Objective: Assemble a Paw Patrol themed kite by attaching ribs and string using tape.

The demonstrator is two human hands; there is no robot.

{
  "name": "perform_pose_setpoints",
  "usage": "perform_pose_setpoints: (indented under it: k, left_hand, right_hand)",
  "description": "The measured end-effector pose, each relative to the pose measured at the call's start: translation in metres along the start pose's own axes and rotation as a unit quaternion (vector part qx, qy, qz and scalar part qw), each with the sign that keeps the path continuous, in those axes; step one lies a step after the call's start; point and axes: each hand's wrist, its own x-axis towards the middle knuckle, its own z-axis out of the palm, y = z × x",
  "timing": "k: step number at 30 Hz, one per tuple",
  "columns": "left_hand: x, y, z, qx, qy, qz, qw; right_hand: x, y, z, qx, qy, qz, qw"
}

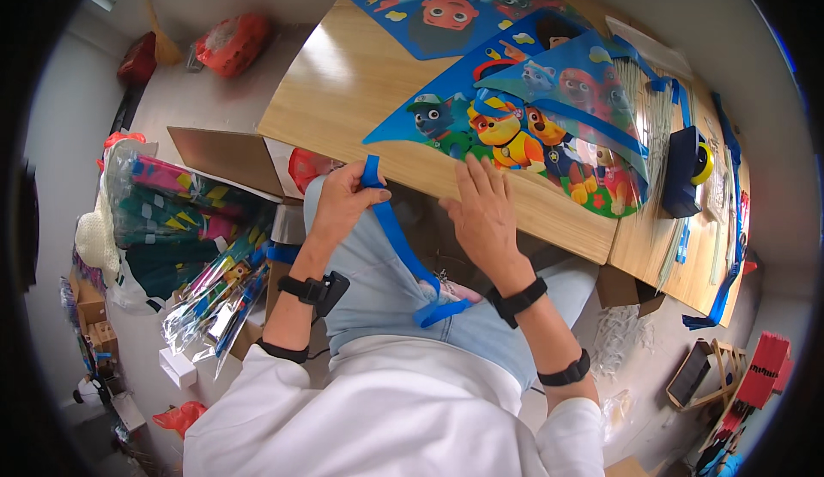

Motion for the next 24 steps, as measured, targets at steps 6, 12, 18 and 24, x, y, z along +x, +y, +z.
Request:
perform_pose_setpoints:
  k: [6, 12, 18, 24]
  left_hand:
    - [-0.005, 0.014, -0.008, -0.005, -0.016, -0.089, 0.996]
    - [0.000, 0.000, -0.004, -0.059, -0.061, -0.124, 0.989]
    - [0.008, 0.008, 0.025, -0.153, -0.091, -0.123, 0.976]
    - [0.009, 0.006, 0.035, -0.135, -0.055, -0.094, 0.985]
  right_hand:
    - [0.014, 0.051, 0.036, -0.087, -0.082, 0.022, 0.993]
    - [-0.008, 0.058, 0.014, -0.066, -0.049, 0.025, 0.996]
    - [-0.003, -0.018, 0.003, 0.376, -0.048, 0.225, 0.897]
    - [0.004, -0.048, 0.022, 0.571, -0.143, 0.338, 0.735]
